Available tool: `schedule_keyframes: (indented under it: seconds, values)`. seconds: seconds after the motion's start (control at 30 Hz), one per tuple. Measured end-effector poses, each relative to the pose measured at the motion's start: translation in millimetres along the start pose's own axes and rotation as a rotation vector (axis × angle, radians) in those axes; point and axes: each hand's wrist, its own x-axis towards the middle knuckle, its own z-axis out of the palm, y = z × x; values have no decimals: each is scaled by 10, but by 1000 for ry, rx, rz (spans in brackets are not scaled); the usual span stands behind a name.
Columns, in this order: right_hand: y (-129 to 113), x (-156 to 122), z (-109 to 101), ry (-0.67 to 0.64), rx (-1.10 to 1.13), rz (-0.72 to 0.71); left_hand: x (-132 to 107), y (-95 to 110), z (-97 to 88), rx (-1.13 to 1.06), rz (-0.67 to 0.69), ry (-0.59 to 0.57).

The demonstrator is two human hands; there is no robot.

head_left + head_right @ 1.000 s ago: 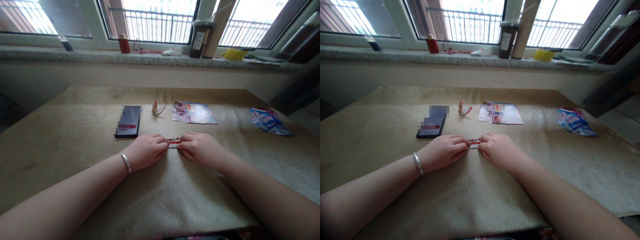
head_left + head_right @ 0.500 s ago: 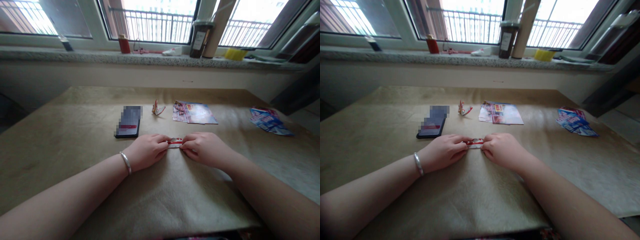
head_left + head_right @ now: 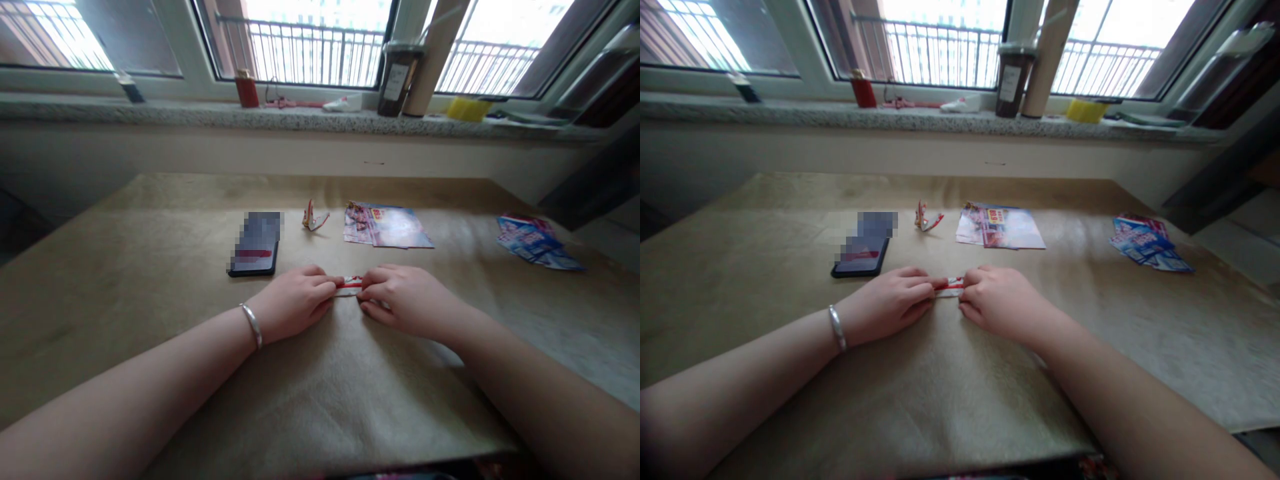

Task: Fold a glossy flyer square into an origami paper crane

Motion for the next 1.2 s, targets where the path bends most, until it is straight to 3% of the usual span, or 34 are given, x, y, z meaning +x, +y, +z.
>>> schedule_keyframes:
  seconds: [0.33, 0.7, 1.2]
  values:
    - [-10, 74, 149, 125, -50, -54, 8, -7, -11, 4, -1, 15]
    - [-23, 123, 205, 191, -63, -21, 39, 21, 10, -30, -45, 25]
    - [-31, 171, 250, 191, -18, 45, 20, 14, 38, -49, -82, 54]
